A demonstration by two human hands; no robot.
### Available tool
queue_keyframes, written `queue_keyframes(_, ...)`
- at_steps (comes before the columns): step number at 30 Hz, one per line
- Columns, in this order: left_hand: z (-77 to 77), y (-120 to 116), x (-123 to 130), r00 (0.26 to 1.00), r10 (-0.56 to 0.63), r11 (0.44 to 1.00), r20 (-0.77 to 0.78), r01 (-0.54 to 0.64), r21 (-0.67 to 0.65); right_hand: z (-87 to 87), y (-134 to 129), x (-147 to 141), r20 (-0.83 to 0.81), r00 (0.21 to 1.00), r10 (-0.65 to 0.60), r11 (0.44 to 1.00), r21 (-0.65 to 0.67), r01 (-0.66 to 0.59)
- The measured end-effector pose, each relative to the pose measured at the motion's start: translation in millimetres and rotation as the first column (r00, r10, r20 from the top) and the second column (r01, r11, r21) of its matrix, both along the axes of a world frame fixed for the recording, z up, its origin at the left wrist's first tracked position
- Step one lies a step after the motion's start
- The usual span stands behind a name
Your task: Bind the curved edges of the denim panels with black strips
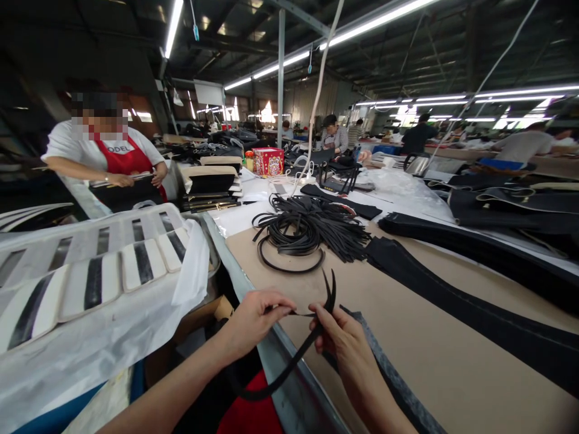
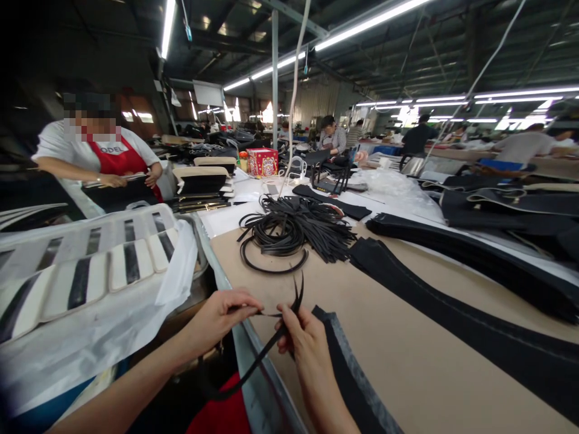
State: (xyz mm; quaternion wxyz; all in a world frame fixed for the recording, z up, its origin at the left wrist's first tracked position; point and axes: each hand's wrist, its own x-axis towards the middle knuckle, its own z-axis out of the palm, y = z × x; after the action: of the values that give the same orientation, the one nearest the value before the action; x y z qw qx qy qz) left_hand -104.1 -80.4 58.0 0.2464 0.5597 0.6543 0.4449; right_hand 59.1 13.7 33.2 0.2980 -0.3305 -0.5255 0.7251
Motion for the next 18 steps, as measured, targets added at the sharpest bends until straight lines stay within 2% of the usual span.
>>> queue_keyframes(3, -2.4, -17.6, -29.3, 0.985, 0.174, 0.984, -0.002, -0.174, -0.026, 1.0, -10.1, 5.3, 0.023, 0.998, 0.053, 0.999, -0.01, -0.052)
queue_keyframes(5, -15.3, -32.4, -59.3, 0.96, 0.281, 0.955, 0.016, -0.278, -0.101, 0.5, -16.2, 12.0, 0.053, 0.997, 0.053, 0.998, -0.018, -0.052)
queue_keyframes(7, -38.4, -48.3, -91.4, 0.928, 0.371, 0.916, 0.004, -0.366, -0.165, 0.0, -20.0, 19.7, 0.086, 0.995, 0.046, 0.999, -0.009, -0.046)
queue_keyframes(10, -85.6, -69.8, -130.9, 0.865, 0.499, 0.833, -0.049, -0.494, -0.248, 0.1, -21.3, 29.6, 0.137, 0.99, 0.032, 0.999, 0.034, -0.037)
queue_keyframes(14, -144.0, -86.0, -157.2, 0.81, 0.574, 0.735, -0.121, -0.575, -0.359, 1.0, -20.7, 34.1, 0.195, 0.98, 0.048, 0.996, 0.058, -0.06)
queue_keyframes(16, -161.8, -89.5, -161.5, 0.797, 0.586, 0.706, -0.146, -0.591, -0.39, 1.4, -22.0, 33.1, 0.206, 0.977, 0.05, 0.995, 0.074, -0.066)
queue_keyframes(18, -171.3, -91.4, -161.8, 0.796, 0.583, 0.698, -0.162, -0.593, -0.4, 2.4, -24.5, 31.3, 0.209, 0.976, 0.057, 0.993, 0.085, -0.076)
